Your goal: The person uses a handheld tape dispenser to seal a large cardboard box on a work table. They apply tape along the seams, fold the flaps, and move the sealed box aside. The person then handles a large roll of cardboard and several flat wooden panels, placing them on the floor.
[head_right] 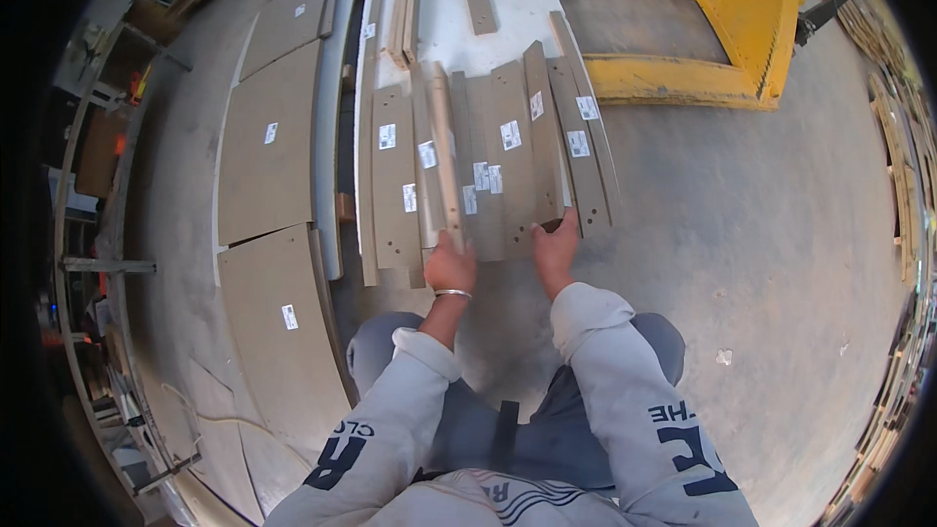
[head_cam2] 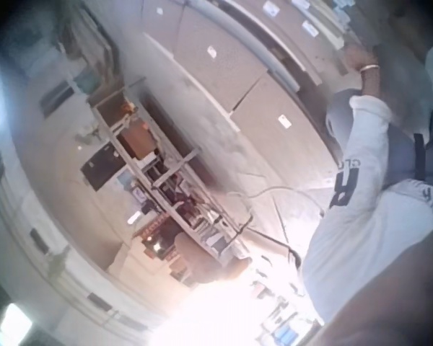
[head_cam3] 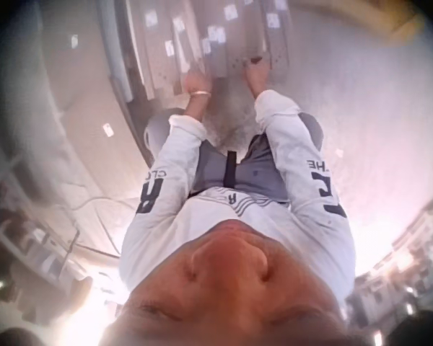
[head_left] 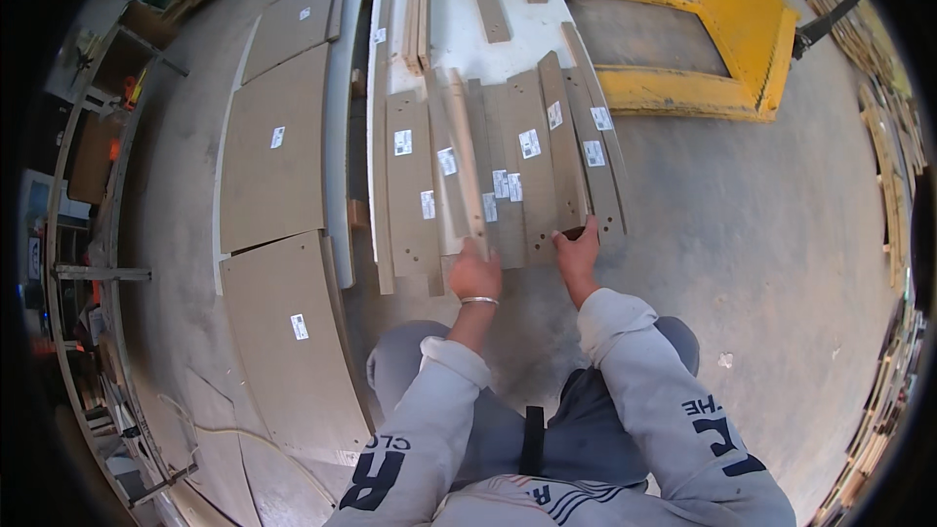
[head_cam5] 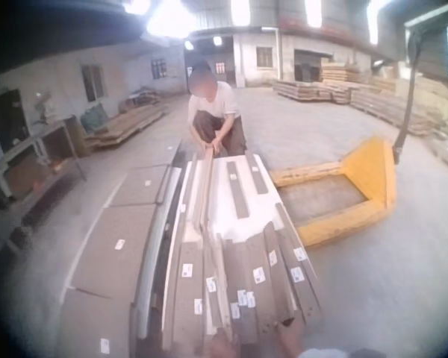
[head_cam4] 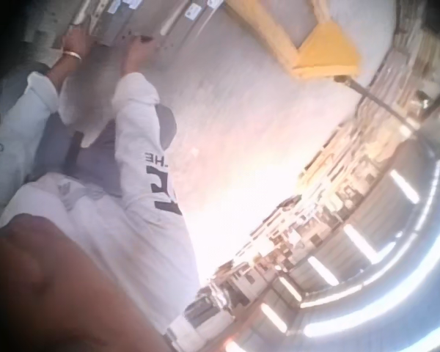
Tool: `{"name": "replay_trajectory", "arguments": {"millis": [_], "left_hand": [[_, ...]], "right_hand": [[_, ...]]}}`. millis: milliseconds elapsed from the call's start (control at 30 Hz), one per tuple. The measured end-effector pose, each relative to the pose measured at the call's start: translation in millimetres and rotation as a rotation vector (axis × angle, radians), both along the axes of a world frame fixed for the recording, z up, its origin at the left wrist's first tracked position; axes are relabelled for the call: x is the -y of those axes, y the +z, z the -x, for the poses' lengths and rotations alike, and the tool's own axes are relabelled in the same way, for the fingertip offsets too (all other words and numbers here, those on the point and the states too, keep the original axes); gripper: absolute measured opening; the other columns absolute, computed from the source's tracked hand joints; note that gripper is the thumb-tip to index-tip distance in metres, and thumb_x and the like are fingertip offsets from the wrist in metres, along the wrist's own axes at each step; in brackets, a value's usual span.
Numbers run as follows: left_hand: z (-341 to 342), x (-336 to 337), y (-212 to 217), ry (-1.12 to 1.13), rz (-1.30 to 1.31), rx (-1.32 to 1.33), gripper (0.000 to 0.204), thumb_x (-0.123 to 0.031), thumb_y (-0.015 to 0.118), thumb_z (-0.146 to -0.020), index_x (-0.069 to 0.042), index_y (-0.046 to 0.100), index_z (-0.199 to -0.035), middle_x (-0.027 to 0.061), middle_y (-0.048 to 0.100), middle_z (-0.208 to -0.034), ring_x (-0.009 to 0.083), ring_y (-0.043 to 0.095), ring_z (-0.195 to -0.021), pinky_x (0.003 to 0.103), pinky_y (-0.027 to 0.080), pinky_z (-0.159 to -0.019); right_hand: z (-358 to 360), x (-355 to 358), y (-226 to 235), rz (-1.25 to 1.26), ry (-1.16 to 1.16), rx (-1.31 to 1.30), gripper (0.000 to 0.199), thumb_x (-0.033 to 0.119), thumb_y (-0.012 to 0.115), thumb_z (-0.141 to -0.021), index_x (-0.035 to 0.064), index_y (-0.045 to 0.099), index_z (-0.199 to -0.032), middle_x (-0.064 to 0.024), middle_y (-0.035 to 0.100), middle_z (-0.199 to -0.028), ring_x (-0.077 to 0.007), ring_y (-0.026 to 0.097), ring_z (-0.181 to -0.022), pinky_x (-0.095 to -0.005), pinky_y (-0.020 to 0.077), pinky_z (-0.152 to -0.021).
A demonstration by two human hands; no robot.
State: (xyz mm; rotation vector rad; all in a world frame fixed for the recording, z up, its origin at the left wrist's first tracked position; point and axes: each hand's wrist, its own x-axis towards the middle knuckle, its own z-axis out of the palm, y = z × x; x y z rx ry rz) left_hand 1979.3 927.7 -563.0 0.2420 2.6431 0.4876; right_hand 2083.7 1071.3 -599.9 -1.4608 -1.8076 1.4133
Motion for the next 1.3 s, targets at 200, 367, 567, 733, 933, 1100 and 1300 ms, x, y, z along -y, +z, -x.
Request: {"name": "replay_trajectory", "arguments": {"millis": [200, 367, 567, 733, 933, 1100, 1300], "left_hand": [[5.3, 3.4, -18.1, -0.043, 0.056, 0.113, 0.03, -0.022, 0.067, -0.085, -0.008, 0.059, -0.109, 0.0173, 0.07, -0.109, 0.0382, 0.071, -0.099, 0.05, 0.057, -0.08], [18.6, -1.2, -20.9, -0.127, -0.013, 0.052, 0.048, -0.018, 0.064, -0.082, -0.009, 0.05, -0.127, 0.0215, 0.068, -0.11, 0.044, 0.07, -0.097, 0.051, 0.056, -0.08], [13.8, 17.8, 0.9, -0.146, 0.007, -0.08, 0.074, -0.017, 0.067, -0.084, -0.008, 0.031, -0.148, 0.0253, 0.055, -0.129, 0.041, 0.064, -0.111, 0.049, 0.052, -0.094], [21.3, 12.4, 12.9, -0.123, -0.352, 0.135, 0.079, -0.017, 0.068, -0.085, -0.007, 0.028, -0.153, 0.0256, 0.056, -0.129, 0.0369, 0.061, -0.118, 0.048, 0.049, -0.1], [39.1, 41.5, -2.8, 0.156, -0.976, 0.765, 0.07, -0.02, 0.066, -0.089, -0.007, 0.035, -0.151, 0.0251, 0.058, -0.133, 0.0344, 0.06, -0.12, 0.045, 0.05, -0.098], [41.5, 47.2, 4.0, -0.067, -0.62, 0.423, 0.078, -0.03, 0.068, -0.086, -0.013, 0.035, -0.155, 0.0234, 0.056, -0.133, 0.0352, 0.059, -0.12, 0.048, 0.048, -0.099], [-8.5, 21.5, 5.9, -0.373, 0.146, -0.21, 0.091, -0.038, 0.072, -0.083, -0.017, 0.027, -0.159, 0.0255, 0.051, -0.138, 0.0437, 0.056, -0.122, 0.052, 0.047, -0.102]], "right_hand": [[-18.2, -3.6, -11.5, -0.512, 0.164, 0.285, 0.055, 0.002, 0.074, -0.076, -0.0055, 0.048, -0.124, -0.0245, 0.057, -0.122, -0.0361, 0.061, -0.107, -0.0397, 0.0495, -0.093], [-15.7, 9.7, -36.4, -0.016, 0.033, 0.151, 0.048, 0.002, 0.075, -0.078, -0.0046, 0.057, -0.122, -0.0182, 0.064, -0.116, -0.0308, 0.065, -0.102, -0.0424, 0.0529, -0.086], [-7.5, 22.6, 16.6, 0.844, -0.105, -0.123, 0.036, 0.004, 0.074, -0.081, 0.001, 0.065, -0.115, -0.0105, 0.07, -0.101, -0.0265, 0.069, -0.093, -0.0444, 0.056, -0.077], [-19.5, 21.5, 15.6, 0.747, 0.0, -0.311, 0.037, 0.003, 0.068, -0.084, 0.0019, 0.063, -0.12, -0.0107, 0.069, -0.108, -0.026, 0.068, -0.095, -0.0434, 0.0568, -0.08], [-14.9, 21.4, 71.6, 0.832, 0.221, -0.365, 0.062, -0.001, 0.06, -0.082, 0.0043, 0.047, -0.142, -0.0191, 0.066, -0.119, -0.0343, 0.066, -0.106, -0.0458, 0.0524, -0.093], [-22.5, 29.2, 46.3, -0.3, 0.435, 0.564, 0.087, 0.007, 0.067, -0.077, 0.0097, 0.028, -0.155, -0.024, 0.052, -0.13, -0.0448, 0.058, -0.112, -0.0509, 0.0433, -0.099], [-21.1, 60.1, 30.4, -0.274, 0.482, 0.758, 0.1, 0.014, 0.075, -0.073, 0.0145, 0.023, -0.159, -0.0256, 0.042, -0.139, -0.0455, 0.049, -0.123, -0.0511, 0.0373, -0.105]]}}
